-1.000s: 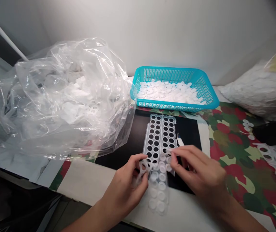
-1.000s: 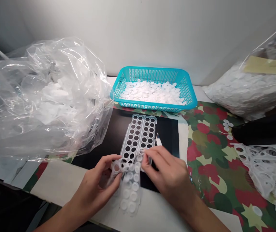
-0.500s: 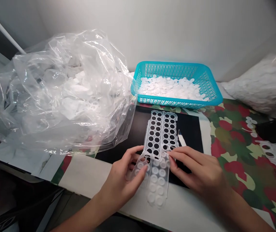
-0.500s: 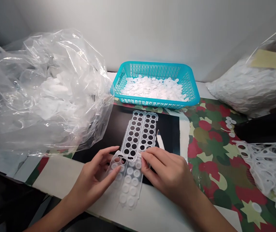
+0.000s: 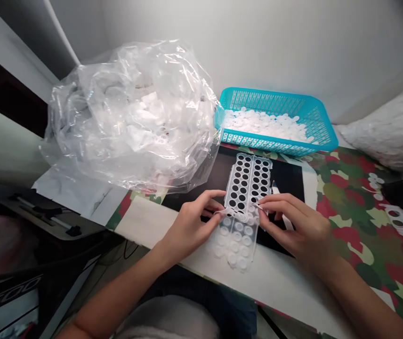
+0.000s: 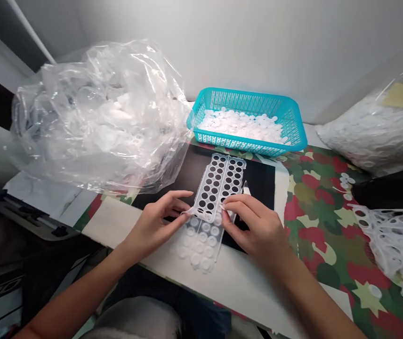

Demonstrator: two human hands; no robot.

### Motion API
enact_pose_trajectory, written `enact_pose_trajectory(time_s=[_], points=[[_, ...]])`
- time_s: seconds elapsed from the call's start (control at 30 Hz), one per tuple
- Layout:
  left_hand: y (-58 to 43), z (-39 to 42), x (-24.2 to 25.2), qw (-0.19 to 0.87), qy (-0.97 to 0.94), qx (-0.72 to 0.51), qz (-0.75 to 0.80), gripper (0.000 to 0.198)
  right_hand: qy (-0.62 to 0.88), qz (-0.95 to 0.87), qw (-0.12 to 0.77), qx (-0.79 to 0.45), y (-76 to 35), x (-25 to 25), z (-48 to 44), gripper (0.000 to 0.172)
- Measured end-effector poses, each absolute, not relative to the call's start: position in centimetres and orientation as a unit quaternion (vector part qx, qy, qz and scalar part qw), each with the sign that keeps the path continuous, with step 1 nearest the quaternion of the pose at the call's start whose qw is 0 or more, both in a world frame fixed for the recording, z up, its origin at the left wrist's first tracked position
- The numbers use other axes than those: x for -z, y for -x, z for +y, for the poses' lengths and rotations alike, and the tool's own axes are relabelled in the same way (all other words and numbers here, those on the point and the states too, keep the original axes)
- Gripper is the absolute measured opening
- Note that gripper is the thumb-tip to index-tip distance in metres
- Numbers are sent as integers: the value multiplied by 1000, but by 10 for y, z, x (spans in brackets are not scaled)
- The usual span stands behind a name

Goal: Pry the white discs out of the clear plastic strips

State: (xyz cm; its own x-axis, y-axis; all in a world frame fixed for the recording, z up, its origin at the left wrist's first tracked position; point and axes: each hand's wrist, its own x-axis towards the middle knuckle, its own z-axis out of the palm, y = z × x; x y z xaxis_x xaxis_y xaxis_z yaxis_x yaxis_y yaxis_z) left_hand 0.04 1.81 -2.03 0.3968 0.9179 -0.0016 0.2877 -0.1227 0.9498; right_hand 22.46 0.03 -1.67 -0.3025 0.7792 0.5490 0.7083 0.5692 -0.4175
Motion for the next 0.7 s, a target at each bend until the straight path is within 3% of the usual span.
enact_pose_trajectory(time_s=[0.3,0.5,0.7], points=[[-2,23,23,578,-599,-370,413,30,389,-835,325,-214,-192,14,-10,9],[0,25,29,664,-524,-368,386,55,445,-798,338,-226,-184,20,-5,9],[6,22,31,605,-582,-383,385,51,496,-767,359,-191,-188,9,-10,12]])
